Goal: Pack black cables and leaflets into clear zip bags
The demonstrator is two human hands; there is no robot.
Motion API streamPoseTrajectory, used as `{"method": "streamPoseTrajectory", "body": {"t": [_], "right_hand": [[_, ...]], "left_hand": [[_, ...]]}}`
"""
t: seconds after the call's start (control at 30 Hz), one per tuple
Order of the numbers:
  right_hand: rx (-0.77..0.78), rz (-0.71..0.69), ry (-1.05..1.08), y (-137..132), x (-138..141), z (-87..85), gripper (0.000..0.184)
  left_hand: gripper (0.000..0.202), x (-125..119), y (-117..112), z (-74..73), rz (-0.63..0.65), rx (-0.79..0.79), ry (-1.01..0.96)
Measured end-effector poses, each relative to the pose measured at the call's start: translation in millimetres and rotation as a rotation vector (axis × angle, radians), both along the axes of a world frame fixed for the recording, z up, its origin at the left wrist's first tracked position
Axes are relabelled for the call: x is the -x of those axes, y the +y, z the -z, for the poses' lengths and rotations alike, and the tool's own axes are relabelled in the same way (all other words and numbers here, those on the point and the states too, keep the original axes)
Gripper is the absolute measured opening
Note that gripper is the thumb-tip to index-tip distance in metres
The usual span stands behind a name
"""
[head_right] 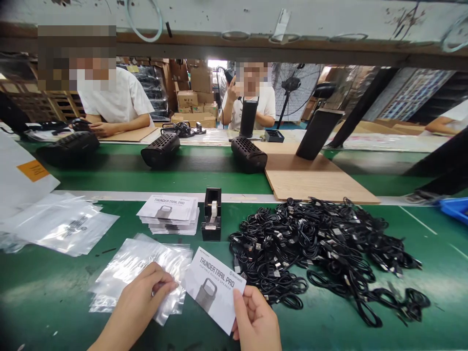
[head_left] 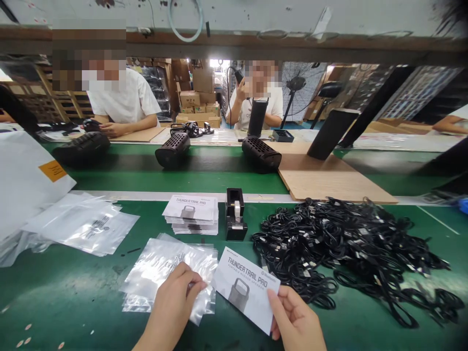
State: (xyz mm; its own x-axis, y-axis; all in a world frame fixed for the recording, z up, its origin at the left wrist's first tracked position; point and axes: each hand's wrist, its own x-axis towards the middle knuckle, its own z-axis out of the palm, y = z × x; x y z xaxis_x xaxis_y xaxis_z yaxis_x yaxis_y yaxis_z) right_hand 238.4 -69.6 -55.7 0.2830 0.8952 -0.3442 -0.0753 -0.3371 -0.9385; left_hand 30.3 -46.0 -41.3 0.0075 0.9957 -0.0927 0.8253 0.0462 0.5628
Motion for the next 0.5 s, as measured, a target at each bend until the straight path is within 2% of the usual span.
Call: {"method": "streamPoseTrajectory", "body": {"t": [0.07, 0.2, 0.37, 0.5], "right_hand": [[0.012, -0.032, 0.011, 0, -2, 1.0, 0.045], [0.054, -0.116, 0.045, 1, -7, 3.2, 0.047], [-0.037, -0.024, 0.029, -2, -2, 4.5, 0.046], [-0.085, -0.006, 0.05, -2, 6, 9.7, 0.048]], "left_hand": [[0.024, 1, -1, 1.0, 0.016, -0.027, -0.003], [0.016, 3, -3, 5.9, 0.006, -0.049, 0.02], [0.025, 3, -2, 1.8, 0.034, -0.016, 0.044], [0.033, 2, -2, -4.4, 0.052, -0.011, 0.043]]}}
